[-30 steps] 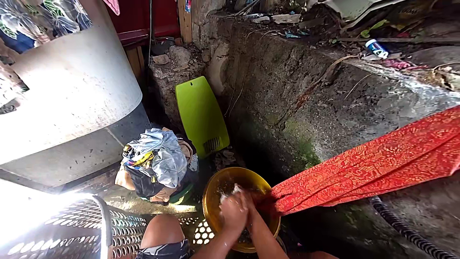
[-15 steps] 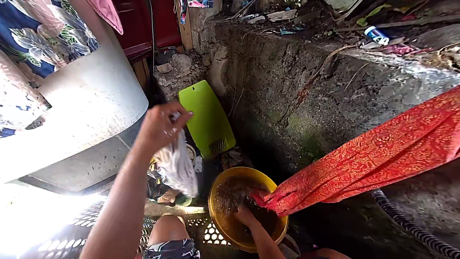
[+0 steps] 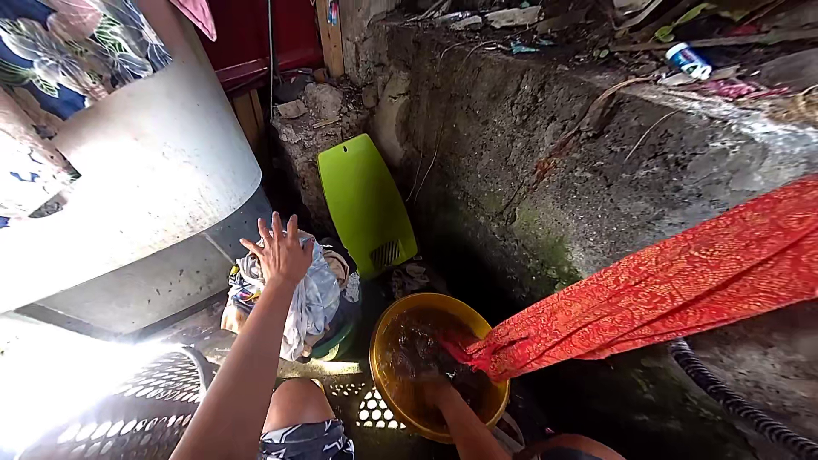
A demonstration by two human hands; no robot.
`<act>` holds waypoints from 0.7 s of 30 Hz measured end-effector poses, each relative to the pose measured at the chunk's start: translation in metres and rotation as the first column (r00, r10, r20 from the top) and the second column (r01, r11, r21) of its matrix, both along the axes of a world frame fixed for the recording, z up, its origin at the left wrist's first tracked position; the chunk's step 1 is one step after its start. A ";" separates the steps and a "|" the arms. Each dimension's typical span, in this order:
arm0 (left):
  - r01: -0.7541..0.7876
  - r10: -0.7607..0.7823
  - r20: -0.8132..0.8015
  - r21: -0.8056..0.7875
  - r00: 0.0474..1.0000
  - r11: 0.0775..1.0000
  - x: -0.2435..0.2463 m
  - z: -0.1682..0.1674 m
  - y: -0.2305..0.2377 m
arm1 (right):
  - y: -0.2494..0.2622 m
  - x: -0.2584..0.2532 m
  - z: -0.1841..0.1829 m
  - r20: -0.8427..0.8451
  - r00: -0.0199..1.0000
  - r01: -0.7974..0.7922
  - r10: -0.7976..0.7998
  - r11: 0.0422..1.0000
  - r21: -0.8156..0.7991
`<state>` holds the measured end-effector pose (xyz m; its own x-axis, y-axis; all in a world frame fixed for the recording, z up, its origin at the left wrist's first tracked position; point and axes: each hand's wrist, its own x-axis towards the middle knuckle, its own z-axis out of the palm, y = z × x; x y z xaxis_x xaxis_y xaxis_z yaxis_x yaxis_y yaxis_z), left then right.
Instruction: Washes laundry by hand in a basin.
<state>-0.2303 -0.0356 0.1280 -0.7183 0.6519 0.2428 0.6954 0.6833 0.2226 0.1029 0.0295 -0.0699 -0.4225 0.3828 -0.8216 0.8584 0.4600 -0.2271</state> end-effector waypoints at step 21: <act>-0.465 -0.347 0.935 0.340 0.074 0.817 0.269 -0.125 0.021 | 0.014 0.018 0.076 -0.300 -0.289 0.666 -0.909 0.035 -0.745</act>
<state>0.0391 -0.0142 0.0031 -0.5705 0.6705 -0.4743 -0.4630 0.2145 0.8600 0.1205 0.0432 0.0060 -0.1883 0.7384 -0.6475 -0.0977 -0.6701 -0.7358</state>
